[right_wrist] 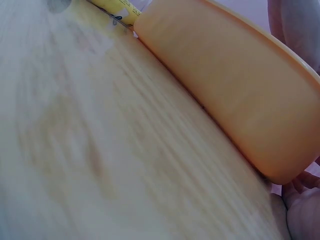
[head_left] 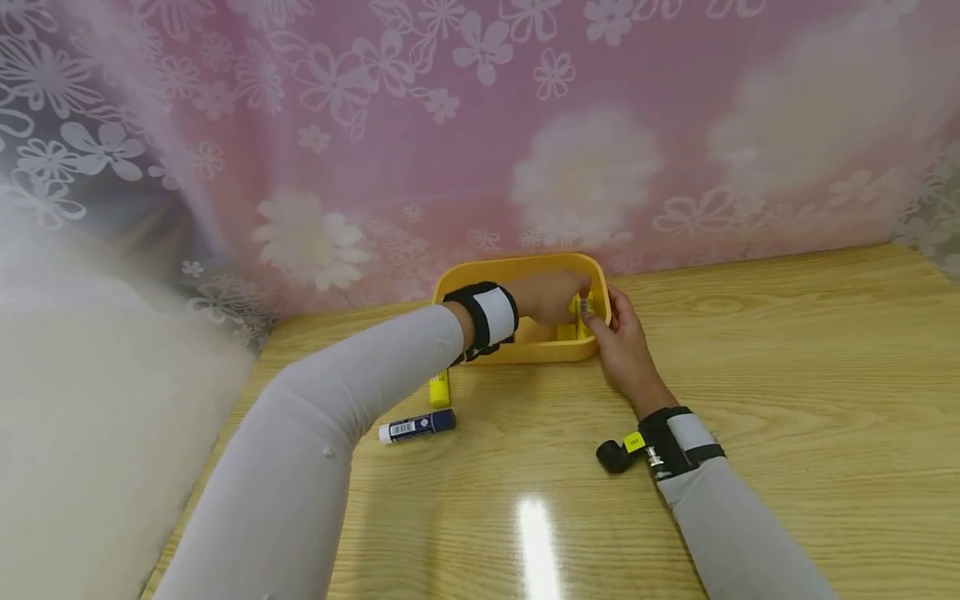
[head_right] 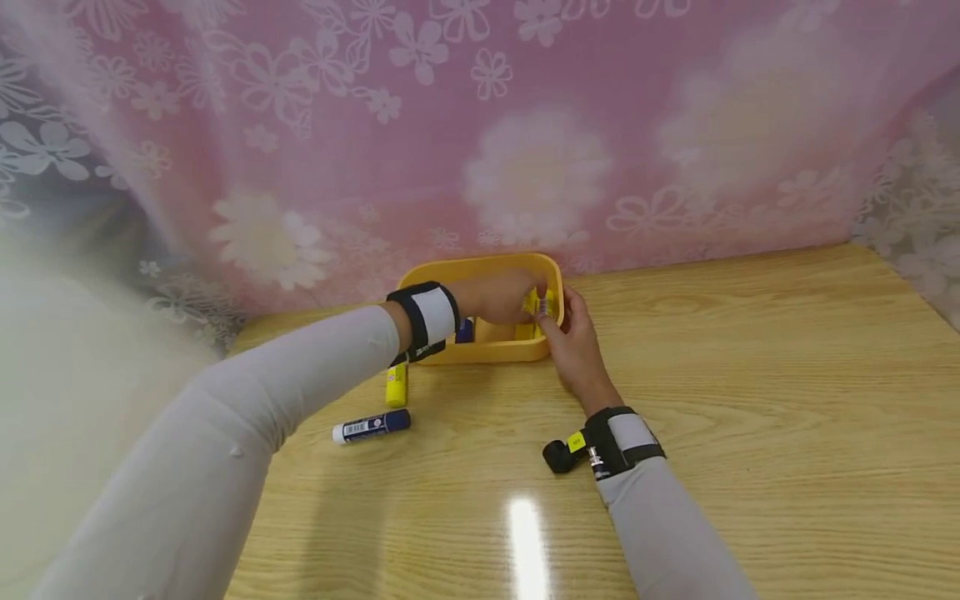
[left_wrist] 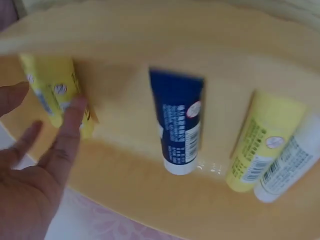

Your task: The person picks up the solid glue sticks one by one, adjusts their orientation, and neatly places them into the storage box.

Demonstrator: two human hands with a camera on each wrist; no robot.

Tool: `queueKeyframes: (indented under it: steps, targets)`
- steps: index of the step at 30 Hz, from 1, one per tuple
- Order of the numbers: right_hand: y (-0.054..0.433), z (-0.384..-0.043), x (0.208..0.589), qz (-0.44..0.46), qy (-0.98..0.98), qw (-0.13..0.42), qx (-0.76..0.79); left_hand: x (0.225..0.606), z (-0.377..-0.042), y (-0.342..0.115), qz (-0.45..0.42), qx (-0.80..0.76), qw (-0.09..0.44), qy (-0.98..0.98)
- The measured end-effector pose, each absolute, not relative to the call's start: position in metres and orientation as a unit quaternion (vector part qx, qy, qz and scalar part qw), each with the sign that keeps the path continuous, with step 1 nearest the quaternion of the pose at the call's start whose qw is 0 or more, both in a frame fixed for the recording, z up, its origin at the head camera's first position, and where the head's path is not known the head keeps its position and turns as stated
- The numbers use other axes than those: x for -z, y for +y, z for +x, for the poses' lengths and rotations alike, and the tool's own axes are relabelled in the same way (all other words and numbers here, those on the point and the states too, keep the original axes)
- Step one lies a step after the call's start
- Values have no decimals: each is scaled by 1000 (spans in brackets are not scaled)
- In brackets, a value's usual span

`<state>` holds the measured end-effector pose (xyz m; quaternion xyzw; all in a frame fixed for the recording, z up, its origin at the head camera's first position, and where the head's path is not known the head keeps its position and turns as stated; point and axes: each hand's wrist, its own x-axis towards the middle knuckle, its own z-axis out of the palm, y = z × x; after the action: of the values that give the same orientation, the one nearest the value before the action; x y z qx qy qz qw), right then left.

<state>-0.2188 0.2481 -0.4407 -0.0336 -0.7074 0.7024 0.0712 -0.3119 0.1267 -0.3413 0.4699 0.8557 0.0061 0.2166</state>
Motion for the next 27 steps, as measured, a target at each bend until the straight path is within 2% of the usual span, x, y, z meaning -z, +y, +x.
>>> queueKeyframes:
  steps: [5,9,27]
  targets:
    - [247,-219,442,-37,-707,70,-702,345,-319,129,457,-82,245,851]
    - [247,-218,442,-35,-711,68,-699,348,-319,131,428,-83,251,864]
    - [248,-217,441,-35,-706,66,-704,355,-317,132,353,-66,225,906]
